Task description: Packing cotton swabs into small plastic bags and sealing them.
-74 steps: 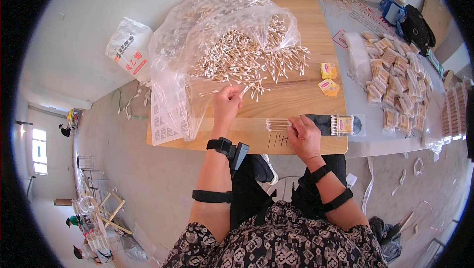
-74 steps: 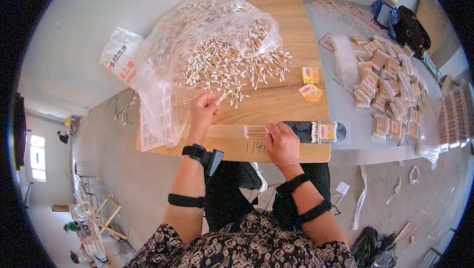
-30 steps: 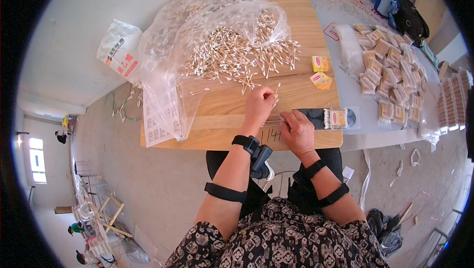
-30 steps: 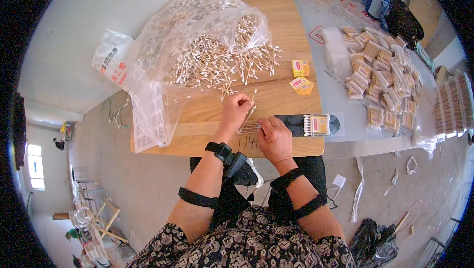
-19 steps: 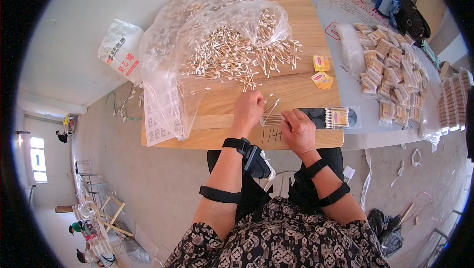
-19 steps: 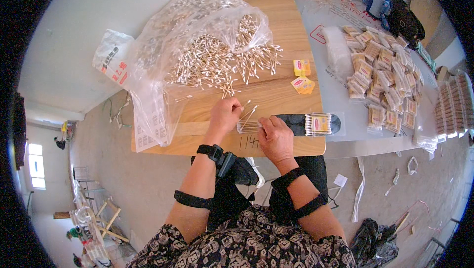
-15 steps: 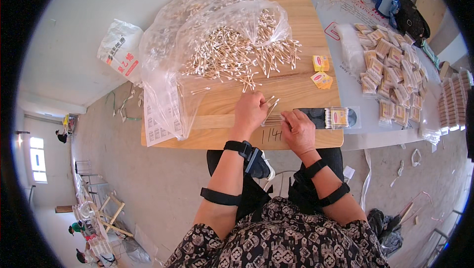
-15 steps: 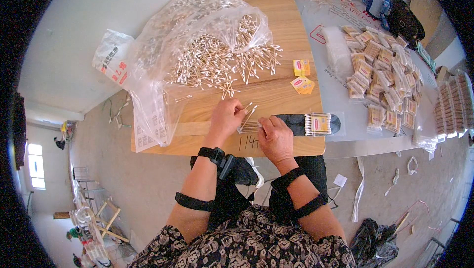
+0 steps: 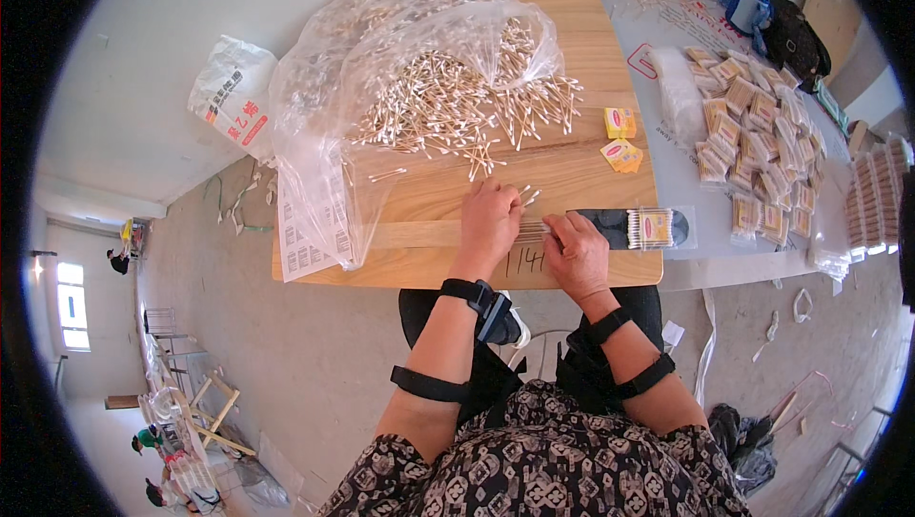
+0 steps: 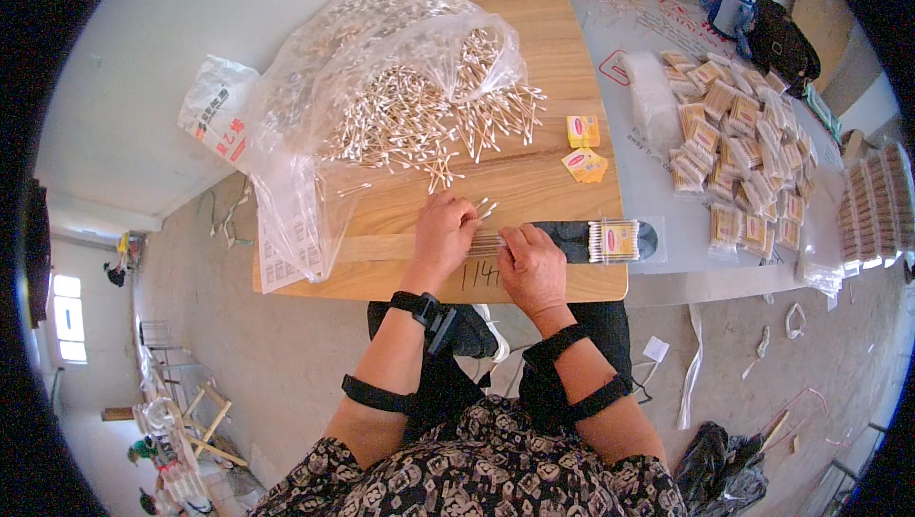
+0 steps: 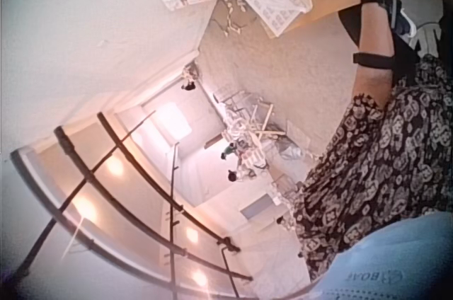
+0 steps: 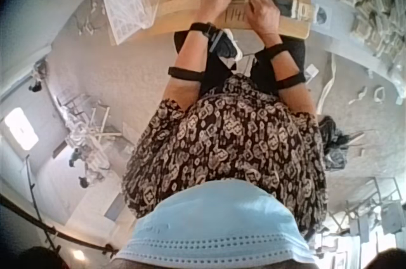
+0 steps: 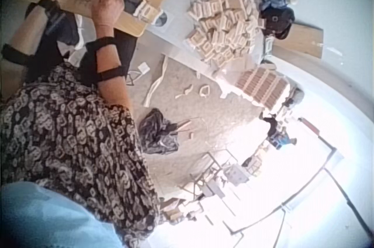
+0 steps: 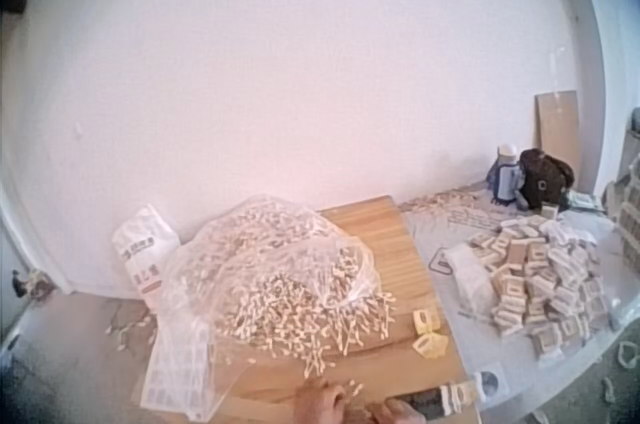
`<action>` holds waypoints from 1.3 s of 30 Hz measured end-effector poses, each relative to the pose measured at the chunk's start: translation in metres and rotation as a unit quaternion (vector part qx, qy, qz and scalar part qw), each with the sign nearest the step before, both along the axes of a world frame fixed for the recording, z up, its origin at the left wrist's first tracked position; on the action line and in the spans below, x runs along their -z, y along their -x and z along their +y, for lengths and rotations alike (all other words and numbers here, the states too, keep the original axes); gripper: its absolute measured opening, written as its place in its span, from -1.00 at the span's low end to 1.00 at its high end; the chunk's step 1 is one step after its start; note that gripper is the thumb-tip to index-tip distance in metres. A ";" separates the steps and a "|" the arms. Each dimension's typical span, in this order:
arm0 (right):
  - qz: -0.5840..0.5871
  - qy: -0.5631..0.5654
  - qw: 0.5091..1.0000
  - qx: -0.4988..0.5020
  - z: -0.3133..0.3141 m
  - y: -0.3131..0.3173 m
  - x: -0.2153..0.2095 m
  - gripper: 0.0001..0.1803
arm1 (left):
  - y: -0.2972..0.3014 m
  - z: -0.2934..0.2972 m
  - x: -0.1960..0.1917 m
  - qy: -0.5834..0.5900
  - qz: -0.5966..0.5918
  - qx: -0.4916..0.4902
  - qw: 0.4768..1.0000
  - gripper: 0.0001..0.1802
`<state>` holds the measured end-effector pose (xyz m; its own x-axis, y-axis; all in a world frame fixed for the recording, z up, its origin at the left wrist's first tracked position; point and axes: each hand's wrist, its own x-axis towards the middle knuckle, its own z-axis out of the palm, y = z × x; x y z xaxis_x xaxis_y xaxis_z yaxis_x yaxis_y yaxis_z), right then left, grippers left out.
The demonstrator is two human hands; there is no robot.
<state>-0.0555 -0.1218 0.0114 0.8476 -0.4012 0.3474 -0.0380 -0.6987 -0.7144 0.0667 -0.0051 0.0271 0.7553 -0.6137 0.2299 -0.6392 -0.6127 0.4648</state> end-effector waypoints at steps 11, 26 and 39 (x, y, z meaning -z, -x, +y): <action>-0.006 0.002 1.000 0.006 -0.001 0.000 0.002 -0.81 | 0.004 -0.001 -0.003 0.013 0.009 0.026 1.000 -0.88; -0.008 0.009 1.000 0.003 0.000 0.000 0.001 -0.78 | -0.008 0.006 0.012 0.097 0.054 -0.062 0.992 -0.93; -0.014 -0.002 1.000 -0.001 0.001 0.000 -0.003 -0.79 | -0.059 0.012 0.020 -0.010 -0.037 -0.194 0.980 -0.88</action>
<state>-0.0553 -0.1209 0.0142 0.8382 -0.4013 0.3692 -0.0171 -0.6960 -0.7178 0.1258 0.0068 0.0073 0.9145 -0.2890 0.2832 -0.3880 -0.8249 0.4112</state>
